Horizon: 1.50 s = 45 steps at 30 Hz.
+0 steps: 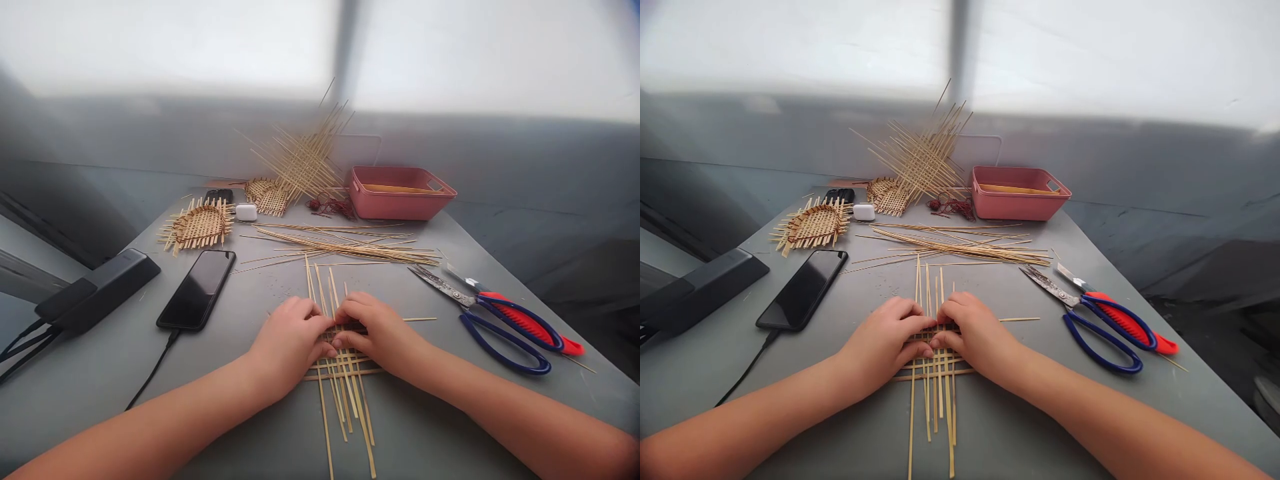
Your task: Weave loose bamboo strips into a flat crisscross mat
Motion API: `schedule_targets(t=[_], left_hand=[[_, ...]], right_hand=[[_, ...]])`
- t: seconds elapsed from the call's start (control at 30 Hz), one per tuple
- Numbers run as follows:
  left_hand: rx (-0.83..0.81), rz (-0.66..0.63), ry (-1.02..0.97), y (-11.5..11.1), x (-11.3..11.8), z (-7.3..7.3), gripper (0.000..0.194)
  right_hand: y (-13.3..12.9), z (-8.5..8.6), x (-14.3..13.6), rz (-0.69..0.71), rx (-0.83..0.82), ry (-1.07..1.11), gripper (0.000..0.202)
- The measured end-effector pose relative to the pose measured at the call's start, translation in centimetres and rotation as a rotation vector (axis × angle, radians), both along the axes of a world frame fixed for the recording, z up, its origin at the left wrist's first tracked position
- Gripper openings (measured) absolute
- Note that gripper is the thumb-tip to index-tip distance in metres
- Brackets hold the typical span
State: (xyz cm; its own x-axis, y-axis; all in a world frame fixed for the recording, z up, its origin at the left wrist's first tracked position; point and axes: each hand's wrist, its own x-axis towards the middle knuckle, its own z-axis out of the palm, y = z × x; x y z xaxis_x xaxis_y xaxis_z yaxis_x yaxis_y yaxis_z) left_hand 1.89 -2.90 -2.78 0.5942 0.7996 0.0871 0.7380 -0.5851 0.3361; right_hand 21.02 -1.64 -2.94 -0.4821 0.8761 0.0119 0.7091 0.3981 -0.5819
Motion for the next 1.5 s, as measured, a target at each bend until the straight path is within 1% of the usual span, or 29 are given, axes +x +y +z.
schedule_targets(t=[0.07,0.13,0.17,0.23,0.3,0.37,0.47,0.6,0.7,0.83,0.97,1.07,1.17,1.23,1.3,1.37,1.43,1.5], left_hand=[[0.176,-0.02,0.078,-1.0,0.4,-0.3,0.013],[0.397,-0.05,0.133,-2.2,0.8,-0.7,0.02],[0.489,-0.075,0.141,-2.7,1.0,-0.9,0.022],[0.644,-0.101,0.135,-3.5,1.2,-1.5,0.027],[0.733,-0.101,0.109,-3.9,1.3,-1.9,0.031],[0.776,-0.098,0.096,-4.0,1.4,-2.3,0.032],[0.799,-0.1,0.107,-3.9,1.3,-2.5,0.032],[0.789,-0.104,0.11,-3.8,1.3,-2.4,0.032],[0.789,-0.117,0.119,-3.8,1.3,-2.3,0.032],[0.791,-0.116,0.103,-3.7,1.4,-2.4,0.031],[0.79,-0.134,0.12,-3.7,1.3,-2.7,0.03],[0.787,-0.155,0.122,-3.6,1.2,-2.7,0.03],[0.754,-0.188,0.106,-3.1,0.9,-2.4,0.028],[0.677,-0.216,0.11,-2.7,0.6,-1.9,0.024],[0.569,-0.197,0.115,-2.3,0.4,-1.4,0.021],[0.516,-0.157,0.114,-2.2,0.3,-1.1,0.021],[0.556,-0.151,0.114,-2.4,0.3,-1.1,0.024],[0.63,-0.172,0.11,-2.6,0.4,-1.6,0.027]], right_hand=[[0.2,0.5,0.3,0.027,-0.03,0.006,0.012],[0.5,1.3,1.2,0.07,-0.068,0.01,0.003],[0.7,1.7,1.8,0.089,-0.079,0.004,0.003],[1.2,2.7,3.3,0.11,-0.059,-0.063,0.01],[1.6,3.5,4.7,0.153,-0.081,-0.162,0.013],[1.9,3.9,5.7,0.185,-0.137,-0.217,0.015],[2.2,3.5,6.3,0.21,-0.159,-0.23,0.015],[2.1,2.4,6.2,0.243,-0.081,-0.268,0.015],[1.9,2.0,6.1,0.265,-0.021,-0.302,0.017],[2.0,1.9,6.0,0.284,0.017,-0.326,0.019],[2.0,2.0,5.9,0.281,0.009,-0.306,0.02],[1.9,2.4,5.7,0.272,-0.001,-0.289,0.02],[1.6,3.2,5.6,0.245,-0.045,-0.307,0.019],[1.5,3.8,5.5,0.183,-0.103,-0.323,0.016],[1.5,4.2,5.3,0.111,-0.165,-0.333,0.013],[1.5,4.4,4.9,0.072,-0.211,-0.323,0.012],[1.6,4.2,4.4,0.071,-0.22,-0.297,0.015],[1.7,3.8,4.0,0.071,-0.187,-0.283,0.019]])
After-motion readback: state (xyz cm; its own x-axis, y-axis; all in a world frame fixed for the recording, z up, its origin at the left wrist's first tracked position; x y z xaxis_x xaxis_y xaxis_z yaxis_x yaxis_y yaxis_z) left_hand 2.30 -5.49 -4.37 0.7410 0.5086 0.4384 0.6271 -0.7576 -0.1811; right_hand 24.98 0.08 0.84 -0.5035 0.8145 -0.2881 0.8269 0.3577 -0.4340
